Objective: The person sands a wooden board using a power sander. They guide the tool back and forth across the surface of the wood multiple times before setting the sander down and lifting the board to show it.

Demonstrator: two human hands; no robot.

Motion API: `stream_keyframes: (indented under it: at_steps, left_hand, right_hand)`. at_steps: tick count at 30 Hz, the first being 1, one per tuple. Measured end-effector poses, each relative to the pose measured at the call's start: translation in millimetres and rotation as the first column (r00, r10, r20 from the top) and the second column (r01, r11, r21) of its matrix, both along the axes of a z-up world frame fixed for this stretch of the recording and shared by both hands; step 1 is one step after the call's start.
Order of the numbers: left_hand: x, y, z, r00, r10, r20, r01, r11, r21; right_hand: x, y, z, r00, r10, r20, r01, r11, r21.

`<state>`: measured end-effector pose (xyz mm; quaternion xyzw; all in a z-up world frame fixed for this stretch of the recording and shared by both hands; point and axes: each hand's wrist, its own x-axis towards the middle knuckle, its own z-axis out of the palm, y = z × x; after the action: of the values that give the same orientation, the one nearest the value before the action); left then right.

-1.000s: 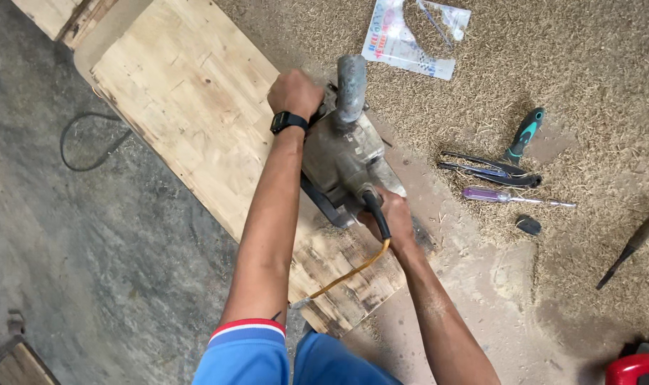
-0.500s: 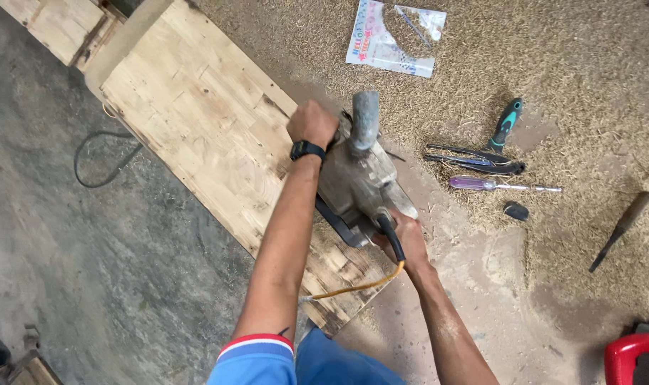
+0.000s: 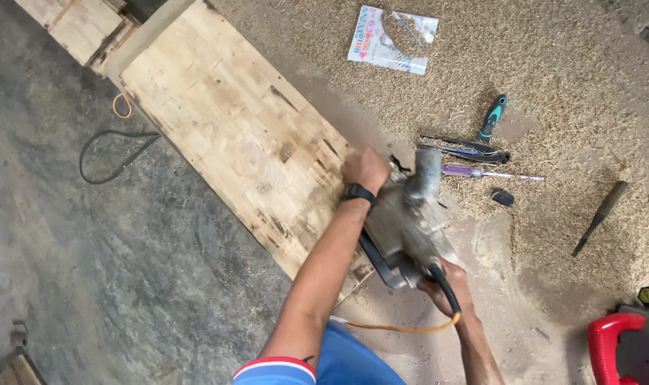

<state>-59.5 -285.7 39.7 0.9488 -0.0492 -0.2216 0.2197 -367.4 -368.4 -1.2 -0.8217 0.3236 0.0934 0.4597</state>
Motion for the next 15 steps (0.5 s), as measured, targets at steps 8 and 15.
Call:
stream_keyframes:
  at_steps: [8, 15]
  left_hand:
    - [-18, -3, 20, 0.996, 0.060, -0.073, -0.057, 0.997, 0.050]
    - [32, 26, 30, 0.999, 0.044, 0.011, -0.045, 0.992, 0.118]
  right_hand:
    - [-15, 10, 0, 0.960, 0.134, 0.247, -0.128, 0.991, -0.043]
    - [43, 32, -8, 0.988, 0.068, 0.136, -0.072, 0.997, 0.021]
